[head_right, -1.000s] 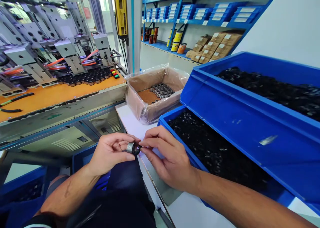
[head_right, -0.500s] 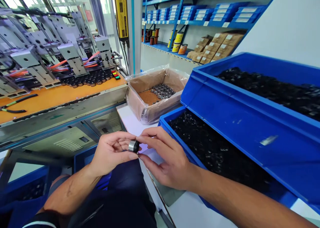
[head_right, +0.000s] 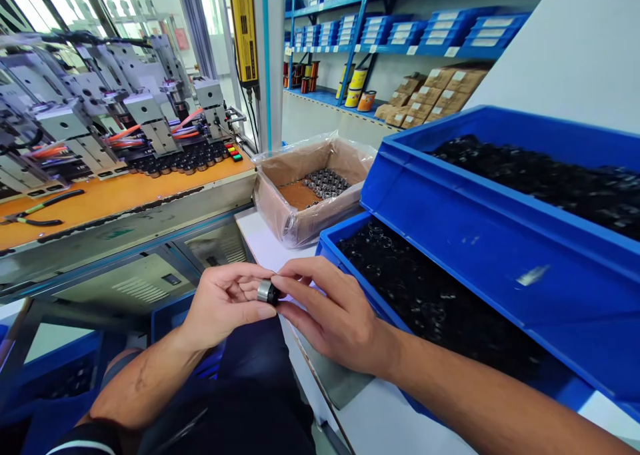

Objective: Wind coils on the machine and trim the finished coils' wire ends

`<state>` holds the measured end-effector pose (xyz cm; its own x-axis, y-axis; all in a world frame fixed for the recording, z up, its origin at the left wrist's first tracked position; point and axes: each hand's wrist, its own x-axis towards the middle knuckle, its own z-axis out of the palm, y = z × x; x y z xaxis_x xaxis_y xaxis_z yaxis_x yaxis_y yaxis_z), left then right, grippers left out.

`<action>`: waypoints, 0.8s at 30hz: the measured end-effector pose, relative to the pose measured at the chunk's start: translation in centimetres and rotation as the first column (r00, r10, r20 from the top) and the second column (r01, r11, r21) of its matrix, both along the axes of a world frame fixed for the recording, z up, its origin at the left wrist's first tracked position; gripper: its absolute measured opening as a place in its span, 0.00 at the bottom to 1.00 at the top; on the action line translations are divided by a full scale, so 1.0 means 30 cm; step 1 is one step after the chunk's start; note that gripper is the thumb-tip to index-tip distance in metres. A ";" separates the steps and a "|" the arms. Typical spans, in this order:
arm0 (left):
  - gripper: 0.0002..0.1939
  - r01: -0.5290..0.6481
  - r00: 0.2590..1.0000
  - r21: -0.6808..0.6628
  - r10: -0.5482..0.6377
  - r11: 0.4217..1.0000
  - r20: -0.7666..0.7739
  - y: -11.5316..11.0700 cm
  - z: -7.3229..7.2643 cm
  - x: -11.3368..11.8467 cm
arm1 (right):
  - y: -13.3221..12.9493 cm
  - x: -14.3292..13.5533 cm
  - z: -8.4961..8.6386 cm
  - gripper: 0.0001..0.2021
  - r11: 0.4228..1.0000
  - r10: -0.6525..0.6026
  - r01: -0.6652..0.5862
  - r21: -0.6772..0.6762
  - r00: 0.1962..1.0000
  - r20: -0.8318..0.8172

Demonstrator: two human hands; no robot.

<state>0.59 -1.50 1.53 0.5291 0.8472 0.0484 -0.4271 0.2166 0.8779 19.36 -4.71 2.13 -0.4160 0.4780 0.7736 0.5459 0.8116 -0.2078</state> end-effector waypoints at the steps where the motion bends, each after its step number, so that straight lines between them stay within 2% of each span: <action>1: 0.23 -0.001 1.000 -0.007 0.001 1.000 -0.006 0.000 0.001 0.000 | 0.000 0.000 0.000 0.17 1.000 -0.002 0.002 0.010 1.000 0.000; 5: 0.23 0.005 1.000 -0.007 -0.005 1.000 0.005 -0.001 0.001 0.000 | -0.002 0.002 0.006 0.17 0.999 -0.006 0.005 0.044 1.000 0.016; 10: 0.23 0.001 1.000 -0.018 -0.001 1.000 0.012 -0.001 0.000 0.001 | -0.005 0.001 0.014 0.18 1.000 -0.016 0.016 0.007 1.000 0.010; 15: 0.24 0.006 1.000 -0.023 -0.006 1.000 0.025 0.000 0.005 0.000 | 0.003 -0.001 0.005 0.15 0.999 -0.007 0.007 0.045 1.000 -0.005; 24: 0.21 -0.007 1.000 -0.009 0.007 1.000 -0.029 0.002 0.002 0.002 | 0.005 0.003 0.001 0.16 0.999 0.014 -0.014 0.047 1.000 -0.003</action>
<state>0.65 -1.44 1.58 0.5241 0.8513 0.0250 -0.4031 0.2221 0.8878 19.46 -4.54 2.16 -0.4201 0.4355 0.7961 0.5337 0.8281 -0.1713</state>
